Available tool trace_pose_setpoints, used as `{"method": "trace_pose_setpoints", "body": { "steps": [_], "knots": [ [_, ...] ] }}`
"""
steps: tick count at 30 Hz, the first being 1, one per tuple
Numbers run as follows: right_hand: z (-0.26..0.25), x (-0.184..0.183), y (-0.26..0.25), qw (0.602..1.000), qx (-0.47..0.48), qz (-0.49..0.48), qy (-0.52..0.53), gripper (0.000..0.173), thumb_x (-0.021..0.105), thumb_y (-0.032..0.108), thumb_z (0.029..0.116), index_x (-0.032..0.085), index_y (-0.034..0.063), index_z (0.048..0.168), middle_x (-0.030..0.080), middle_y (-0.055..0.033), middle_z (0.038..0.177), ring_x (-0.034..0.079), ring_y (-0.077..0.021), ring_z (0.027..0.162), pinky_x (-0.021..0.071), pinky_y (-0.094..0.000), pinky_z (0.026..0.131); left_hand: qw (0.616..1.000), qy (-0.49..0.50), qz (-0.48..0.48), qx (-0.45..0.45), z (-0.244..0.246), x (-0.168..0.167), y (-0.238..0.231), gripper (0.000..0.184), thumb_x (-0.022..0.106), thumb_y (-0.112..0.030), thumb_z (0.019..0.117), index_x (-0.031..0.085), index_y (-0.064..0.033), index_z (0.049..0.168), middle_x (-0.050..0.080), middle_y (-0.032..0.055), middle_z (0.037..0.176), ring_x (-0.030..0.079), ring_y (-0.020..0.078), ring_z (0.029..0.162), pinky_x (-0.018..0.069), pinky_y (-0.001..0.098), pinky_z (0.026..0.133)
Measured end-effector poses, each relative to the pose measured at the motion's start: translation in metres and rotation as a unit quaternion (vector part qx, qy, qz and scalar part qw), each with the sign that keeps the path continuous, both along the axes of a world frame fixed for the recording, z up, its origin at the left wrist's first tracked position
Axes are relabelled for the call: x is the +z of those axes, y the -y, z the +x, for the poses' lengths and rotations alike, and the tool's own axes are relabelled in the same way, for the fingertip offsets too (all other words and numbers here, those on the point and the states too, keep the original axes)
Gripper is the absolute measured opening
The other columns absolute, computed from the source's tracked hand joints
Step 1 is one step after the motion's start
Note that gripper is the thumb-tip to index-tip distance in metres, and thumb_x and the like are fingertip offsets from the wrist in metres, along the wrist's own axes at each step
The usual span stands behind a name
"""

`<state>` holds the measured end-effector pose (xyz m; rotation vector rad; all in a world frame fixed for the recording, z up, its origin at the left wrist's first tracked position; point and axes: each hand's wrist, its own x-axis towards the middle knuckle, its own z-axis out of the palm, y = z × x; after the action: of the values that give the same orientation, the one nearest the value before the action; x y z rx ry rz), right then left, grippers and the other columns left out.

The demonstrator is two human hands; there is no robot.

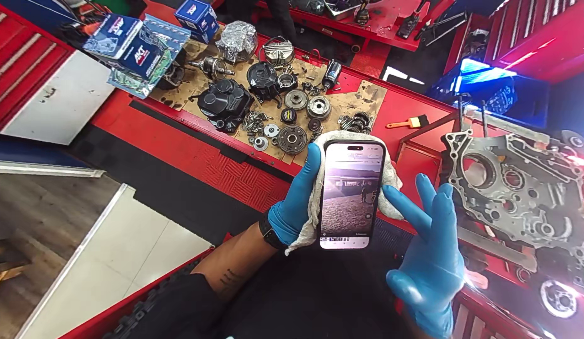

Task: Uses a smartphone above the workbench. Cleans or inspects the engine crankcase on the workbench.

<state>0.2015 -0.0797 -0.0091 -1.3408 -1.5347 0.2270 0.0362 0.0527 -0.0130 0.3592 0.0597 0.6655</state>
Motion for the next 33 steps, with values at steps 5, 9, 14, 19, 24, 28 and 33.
{"method": "trace_pose_setpoints", "body": {
  "steps": [5, 9, 14, 19, 24, 28, 33],
  "knots": [
    [-0.0001, 0.0003, 0.0009, 1.0, -0.001, 0.0, 0.001, 0.088, 0.051, 0.073, 0.091, 0.018, 0.0374, 0.164, 0.054, 0.0107, 0.152, 0.04, -0.0245, 0.149, 0.0067, -0.0679, 0.125, 1.0, 0.0, 0.002, -0.002, -0.0005, -0.0001, 0.0008, 0.056, 0.047, -0.06, 0.1009, 0.066, -0.0148, 0.128, 0.072, 0.0075, 0.121, 0.067, 0.0155, 0.117, 0.0552, 0.0349, 0.101],
    [0.0001, 0.0003, 0.0017, 1.0, -0.001, 0.001, -0.002, 0.088, 0.051, 0.073, 0.0906, 0.018, 0.0377, 0.164, 0.055, 0.011, 0.152, 0.041, -0.0243, 0.149, 0.0065, -0.0684, 0.124, 1.0, -0.004, 0.005, 0.002, 0.0, -0.0004, 0.0013, 0.055, 0.048, -0.059, 0.1012, 0.066, -0.0145, 0.128, 0.072, 0.0072, 0.121, 0.067, 0.015, 0.117, 0.055, 0.0347, 0.101],
    [0.0002, 0.0009, 0.0022, 1.0, -0.003, 0.002, 0.001, 0.088, 0.05, 0.074, 0.091, 0.018, 0.0372, 0.164, 0.055, 0.0106, 0.151, 0.041, -0.0239, 0.148, 0.0073, -0.0681, 0.125, 1.0, -0.01, 0.002, 0.0, 0.0, 0.0014, 0.002, 0.054, 0.047, -0.058, 0.1016, 0.067, -0.0147, 0.127, 0.072, 0.0073, 0.12, 0.068, 0.0148, 0.116, 0.0555, 0.0343, 0.1],
    [0.0, 0.001, 0.0022, 1.0, 0.002, 0.001, 0.0, 0.088, 0.051, 0.073, 0.0904, 0.018, 0.0384, 0.164, 0.053, 0.01, 0.153, 0.04, -0.0249, 0.149, 0.0074, -0.0682, 0.125, 1.0, -0.013, 0.003, 0.006, -0.0001, 0.0013, 0.0033, 0.054, 0.047, -0.058, 0.1021, 0.066, -0.0139, 0.127, 0.072, 0.008, 0.12, 0.067, 0.0155, 0.116, 0.0555, 0.0349, 0.1],
    [0.0002, 0.0016, 0.0017, 1.0, 0.003, 0.002, 0.001, 0.088, 0.051, 0.074, 0.0905, 0.018, 0.0382, 0.164, 0.053, 0.0101, 0.153, 0.04, -0.0245, 0.149, 0.0075, -0.0683, 0.124, 1.0, -0.021, 0.007, 0.011, -0.0003, 0.0023, 0.0029, 0.053, 0.047, -0.058, 0.1023, 0.066, -0.0146, 0.127, 0.072, 0.007, 0.12, 0.068, 0.0145, 0.115, 0.0558, 0.0341, 0.1],
    [0.0007, 0.0022, 0.0013, 1.0, 0.004, 0.001, 0.002, 0.088, 0.051, 0.073, 0.0904, 0.018, 0.0378, 0.164, 0.054, 0.0108, 0.152, 0.04, -0.0246, 0.149, 0.007, -0.0685, 0.124, 1.0, -0.017, 0.008, 0.004, -0.0006, 0.0029, 0.0024, 0.054, 0.048, -0.058, 0.1016, 0.067, -0.0148, 0.126, 0.073, 0.0069, 0.119, 0.068, 0.0147, 0.115, 0.0559, 0.034, 0.1],
    [0.0001, 0.0022, 0.0009, 1.0, 0.002, 0.003, -0.001, 0.089, 0.051, 0.074, 0.0903, 0.018, 0.0371, 0.164, 0.055, 0.011, 0.151, 0.041, -0.0243, 0.149, 0.007, -0.068, 0.125, 1.0, -0.024, 0.007, 0.003, -0.0011, 0.0014, 0.0025, 0.054, 0.045, -0.059, 0.1025, 0.067, -0.0147, 0.126, 0.073, 0.0075, 0.118, 0.069, 0.015, 0.114, 0.0567, 0.034, 0.098]
  ]
}}
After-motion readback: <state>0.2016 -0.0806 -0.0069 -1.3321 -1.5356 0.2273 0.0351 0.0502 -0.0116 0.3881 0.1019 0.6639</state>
